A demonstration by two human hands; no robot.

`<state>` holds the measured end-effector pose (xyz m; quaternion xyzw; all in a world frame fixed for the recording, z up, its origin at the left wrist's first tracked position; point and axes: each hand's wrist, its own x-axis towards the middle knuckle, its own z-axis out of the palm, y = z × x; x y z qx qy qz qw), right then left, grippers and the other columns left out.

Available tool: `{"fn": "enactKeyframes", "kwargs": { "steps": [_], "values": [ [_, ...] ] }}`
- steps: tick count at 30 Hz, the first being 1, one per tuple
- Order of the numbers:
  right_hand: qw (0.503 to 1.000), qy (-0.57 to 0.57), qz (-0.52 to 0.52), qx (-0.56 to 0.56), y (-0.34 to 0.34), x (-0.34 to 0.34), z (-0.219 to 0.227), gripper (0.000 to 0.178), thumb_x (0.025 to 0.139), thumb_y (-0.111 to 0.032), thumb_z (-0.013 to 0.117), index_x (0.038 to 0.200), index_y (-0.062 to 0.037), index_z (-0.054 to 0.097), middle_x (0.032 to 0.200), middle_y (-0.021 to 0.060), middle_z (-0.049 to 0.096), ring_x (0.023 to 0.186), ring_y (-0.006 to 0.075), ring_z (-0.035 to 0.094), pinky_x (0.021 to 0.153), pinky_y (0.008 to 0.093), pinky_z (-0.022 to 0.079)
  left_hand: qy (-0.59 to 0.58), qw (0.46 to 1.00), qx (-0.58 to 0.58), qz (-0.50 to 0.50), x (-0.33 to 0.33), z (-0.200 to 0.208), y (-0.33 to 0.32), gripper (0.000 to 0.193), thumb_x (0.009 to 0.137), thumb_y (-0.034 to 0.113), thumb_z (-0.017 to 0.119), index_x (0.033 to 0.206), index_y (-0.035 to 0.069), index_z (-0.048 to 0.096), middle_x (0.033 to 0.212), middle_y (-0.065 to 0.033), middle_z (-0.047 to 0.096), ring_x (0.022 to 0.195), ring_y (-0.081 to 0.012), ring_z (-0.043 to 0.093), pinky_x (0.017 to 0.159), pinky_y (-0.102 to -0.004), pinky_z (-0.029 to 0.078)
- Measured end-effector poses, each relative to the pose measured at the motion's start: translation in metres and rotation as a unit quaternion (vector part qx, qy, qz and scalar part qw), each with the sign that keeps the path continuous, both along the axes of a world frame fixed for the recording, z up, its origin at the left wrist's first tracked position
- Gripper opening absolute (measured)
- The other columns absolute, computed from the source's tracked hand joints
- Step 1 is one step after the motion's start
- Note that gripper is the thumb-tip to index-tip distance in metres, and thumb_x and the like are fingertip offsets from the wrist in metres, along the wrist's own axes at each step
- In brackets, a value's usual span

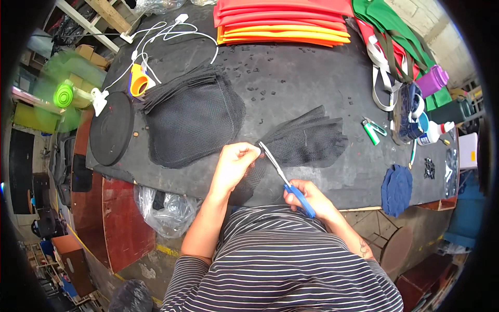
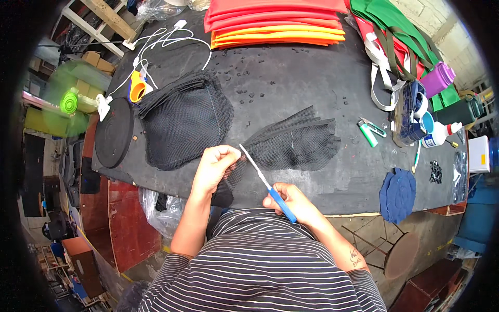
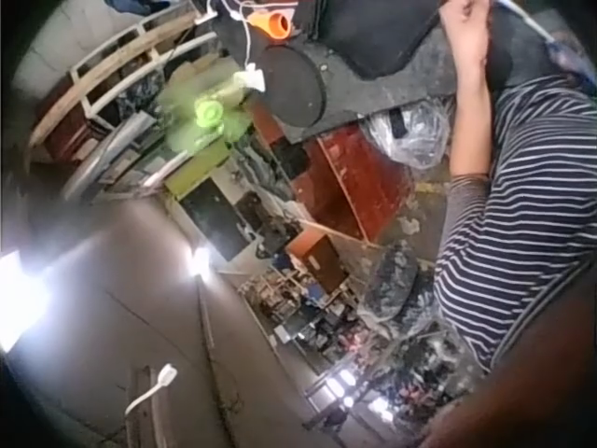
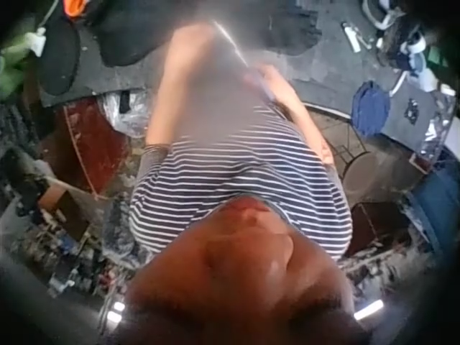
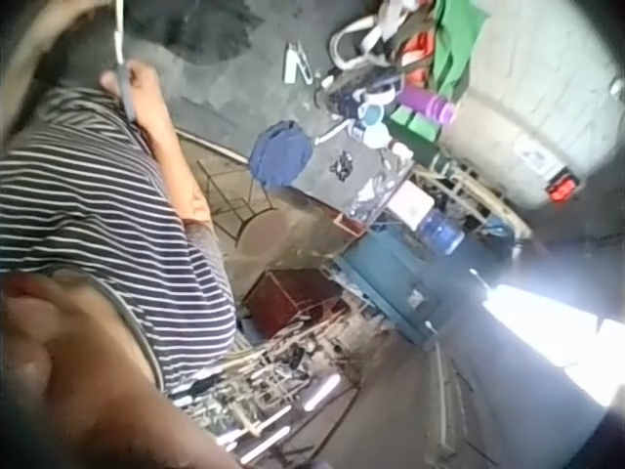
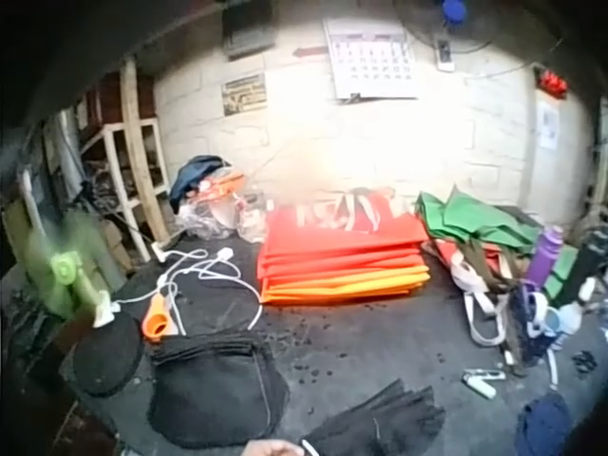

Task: The person is using scissors to cut strips of black mesh fabric on a workbench.

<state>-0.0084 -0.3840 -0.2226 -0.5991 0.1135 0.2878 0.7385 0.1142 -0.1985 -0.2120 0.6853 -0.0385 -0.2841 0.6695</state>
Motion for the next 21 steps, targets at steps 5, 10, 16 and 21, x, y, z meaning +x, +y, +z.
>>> {"fn": "enactKeyframes", "kwargs": {
  "steps": [5,10,16,21],
  "values": [
    [1.000,-0.002,-0.004,0.013,0.000,0.001,-0.001,0.026,0.077,-0.026,0.066,0.082,-0.0045,0.053,0.067,-0.0019,0.050,0.058,0.0058,0.047,0.054,0.0185,0.038,-0.013,1.000,-0.006,0.010,0.000,0.001,0.000,0.014,0.081,0.012,0.058,0.078,0.000,0.063,0.056,0.0023,0.052,0.047,-0.0020,0.042,0.041,-0.0171,0.030],
    [1.000,0.011,-0.021,0.002,0.001,0.003,-0.003,0.022,0.077,-0.023,0.067,0.078,-0.0046,0.054,0.065,-0.0015,0.052,0.054,0.0050,0.048,0.050,0.0178,0.038,-0.006,1.000,0.010,0.001,-0.002,-0.001,-0.002,0.014,0.081,0.013,0.059,0.079,0.000,0.064,0.057,0.0016,0.053,0.047,-0.0023,0.043,0.041,-0.0168,0.030],
    [0.997,0.014,-0.024,-0.075,0.000,0.003,0.002,0.016,0.074,-0.014,0.069,0.071,-0.0037,0.056,0.060,-0.0009,0.055,0.047,0.0043,0.049,0.042,0.0168,0.036,-0.006,1.000,0.010,-0.003,-0.003,0.004,-0.001,0.012,0.080,0.012,0.060,0.079,0.000,0.063,0.058,0.0014,0.054,0.049,-0.0025,0.045,0.043,-0.0166,0.031],
    [0.987,-0.067,-0.138,-0.051,-0.002,0.011,0.004,0.023,0.070,-0.017,0.073,0.073,-0.0036,0.055,0.061,-0.0006,0.054,0.051,0.0043,0.049,0.045,0.0178,0.037,-0.065,0.998,-0.020,-0.002,-0.007,0.009,-0.008,0.012,0.079,0.013,0.062,0.081,0.001,0.064,0.063,0.0026,0.053,0.055,-0.0025,0.046,0.047,-0.0164,0.035]
  ]
}}
